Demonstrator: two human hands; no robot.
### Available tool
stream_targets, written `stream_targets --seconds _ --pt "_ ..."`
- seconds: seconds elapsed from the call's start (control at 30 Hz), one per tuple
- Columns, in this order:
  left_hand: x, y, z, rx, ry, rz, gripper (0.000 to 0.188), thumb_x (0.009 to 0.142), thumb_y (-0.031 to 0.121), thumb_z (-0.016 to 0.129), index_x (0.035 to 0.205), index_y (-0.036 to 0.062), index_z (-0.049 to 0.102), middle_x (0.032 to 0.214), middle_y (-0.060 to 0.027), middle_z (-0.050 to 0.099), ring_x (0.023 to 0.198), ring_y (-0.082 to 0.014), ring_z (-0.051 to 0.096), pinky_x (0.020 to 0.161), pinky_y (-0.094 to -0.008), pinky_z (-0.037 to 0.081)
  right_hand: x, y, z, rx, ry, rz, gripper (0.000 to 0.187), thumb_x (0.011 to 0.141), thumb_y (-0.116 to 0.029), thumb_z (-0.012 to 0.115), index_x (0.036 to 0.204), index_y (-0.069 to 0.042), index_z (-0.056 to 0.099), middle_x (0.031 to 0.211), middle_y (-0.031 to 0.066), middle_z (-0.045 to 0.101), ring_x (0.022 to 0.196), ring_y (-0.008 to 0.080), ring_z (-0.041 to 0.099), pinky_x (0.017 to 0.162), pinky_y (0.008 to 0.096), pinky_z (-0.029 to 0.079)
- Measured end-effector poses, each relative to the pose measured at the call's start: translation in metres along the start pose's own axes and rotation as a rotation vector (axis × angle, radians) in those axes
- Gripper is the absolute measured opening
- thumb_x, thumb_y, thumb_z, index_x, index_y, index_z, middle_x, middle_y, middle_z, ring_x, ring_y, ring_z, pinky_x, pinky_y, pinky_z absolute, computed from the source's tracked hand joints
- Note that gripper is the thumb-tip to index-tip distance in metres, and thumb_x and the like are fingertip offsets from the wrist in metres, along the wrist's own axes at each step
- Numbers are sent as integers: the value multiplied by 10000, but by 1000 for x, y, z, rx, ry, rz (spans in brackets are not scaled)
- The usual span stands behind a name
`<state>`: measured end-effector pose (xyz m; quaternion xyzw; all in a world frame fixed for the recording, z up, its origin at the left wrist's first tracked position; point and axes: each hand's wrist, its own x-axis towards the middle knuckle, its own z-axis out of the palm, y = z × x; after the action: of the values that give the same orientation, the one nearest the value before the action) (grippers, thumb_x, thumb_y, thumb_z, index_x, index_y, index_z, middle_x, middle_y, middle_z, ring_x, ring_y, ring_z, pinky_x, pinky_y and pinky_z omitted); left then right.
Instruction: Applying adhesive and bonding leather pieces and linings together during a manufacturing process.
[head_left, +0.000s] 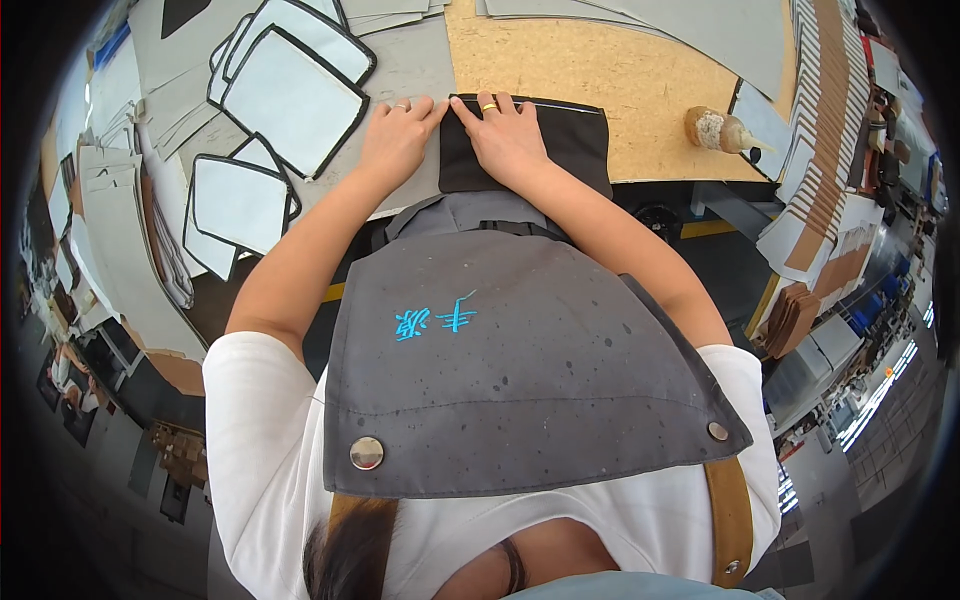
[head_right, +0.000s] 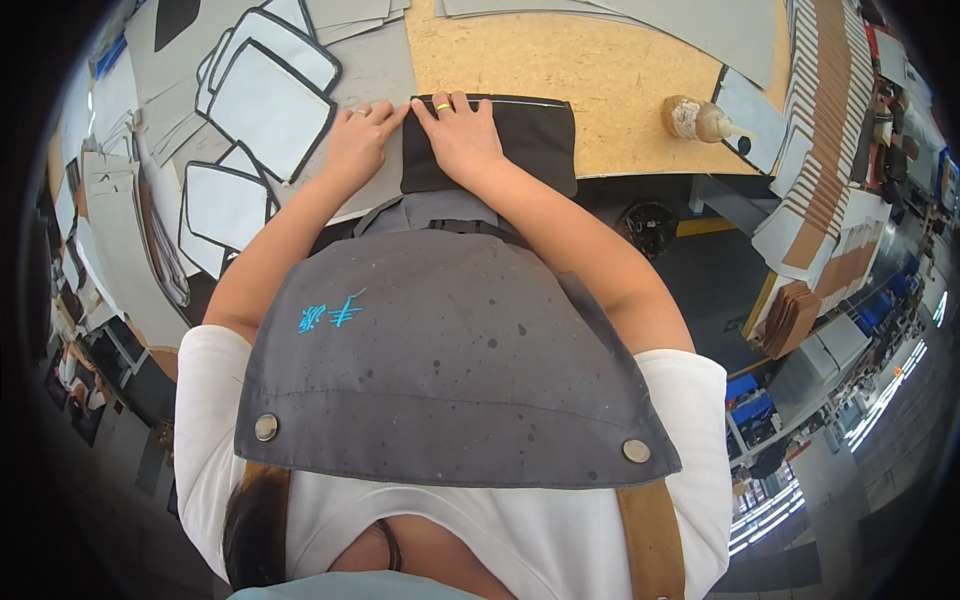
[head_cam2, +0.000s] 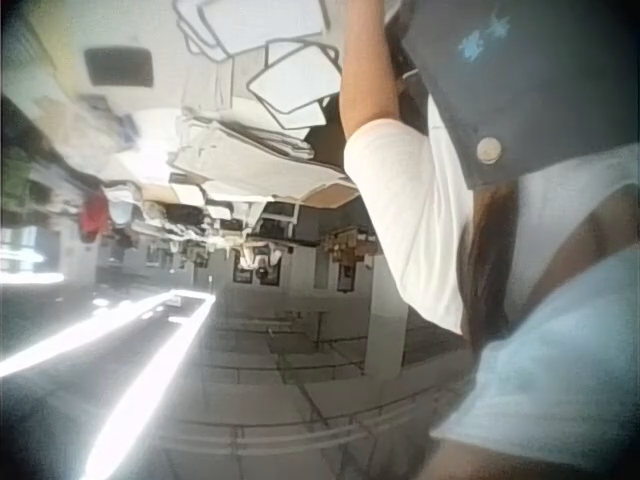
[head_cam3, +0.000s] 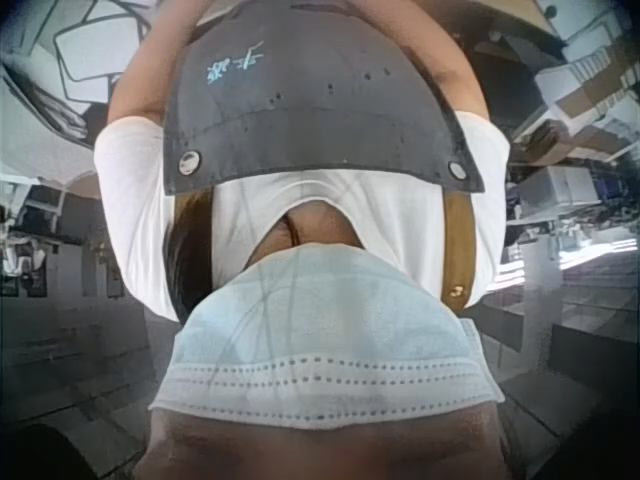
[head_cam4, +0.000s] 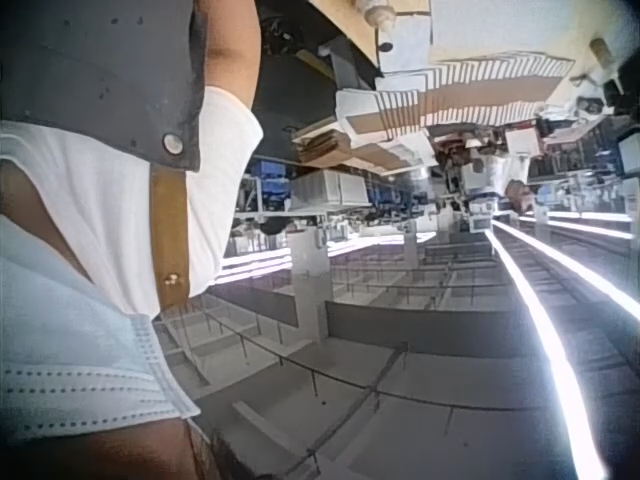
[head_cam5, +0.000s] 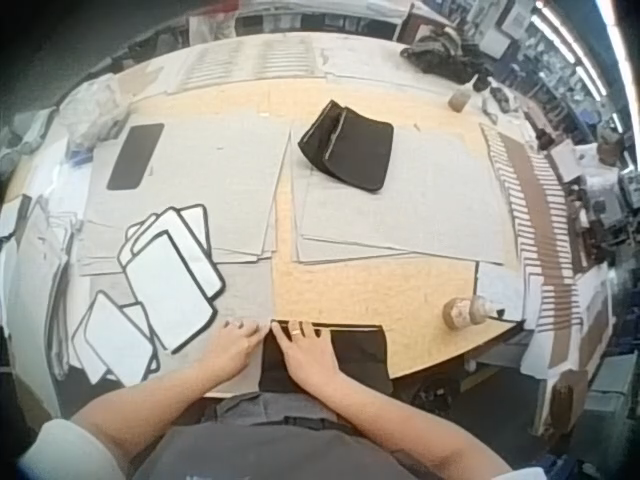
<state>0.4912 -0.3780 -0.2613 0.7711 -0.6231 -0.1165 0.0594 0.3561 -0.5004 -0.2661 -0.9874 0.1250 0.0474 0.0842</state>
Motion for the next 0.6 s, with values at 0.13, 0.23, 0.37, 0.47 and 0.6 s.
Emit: stream_targets --seconds 0.13,0.23,0.37,0.47,0.6 --pt "5 -10 -4 -120 -30 -32 501 705 -47 462 1153 143 580 918 -44 541 820 -223 539 664 -326 410 0 2 -4 13 -25 24 436 823 -198 540 1256 -173 494 1107 112 537 1031 246 496 743 403 397" --pt "13 -27 1 -527 -39 -141 446 755 -53 425 1132 124 583 909 -48 554 748 -189 552 650 -296 429 1 14 -11 137 -53 43 444 804 -194 551 1236 -111 493 1114 114 543 1048 261 503 789 435 409" --pt "17 -25 -3 -1018 235 -611 373 792 -35 382 1074 87 593 876 -56 566 695 -165 570 649 -275 472 -14 54 -23 560 394 306 247 823 -208 556 983 -19 560 861 168 596 810 335 572 727 405 453" --pt "9 -22 -11 -1029 222 -633 323 814 -31 371 1043 51 584 877 -62 563 709 -134 562 642 -259 466 -64 92 -37 498 228 512 233 840 -239 551 836 -10 590 842 171 598 800 347 572 698 418 451" --pt "7 -11 -7 -955 205 -507 288 839 1 405 1067 39 578 892 -61 576 700 -121 538 655 -241 441 -122 105 -39 347 -131 765 368 879 -340 496 818 3 614 751 167 603 717 329 578 661 407 448"
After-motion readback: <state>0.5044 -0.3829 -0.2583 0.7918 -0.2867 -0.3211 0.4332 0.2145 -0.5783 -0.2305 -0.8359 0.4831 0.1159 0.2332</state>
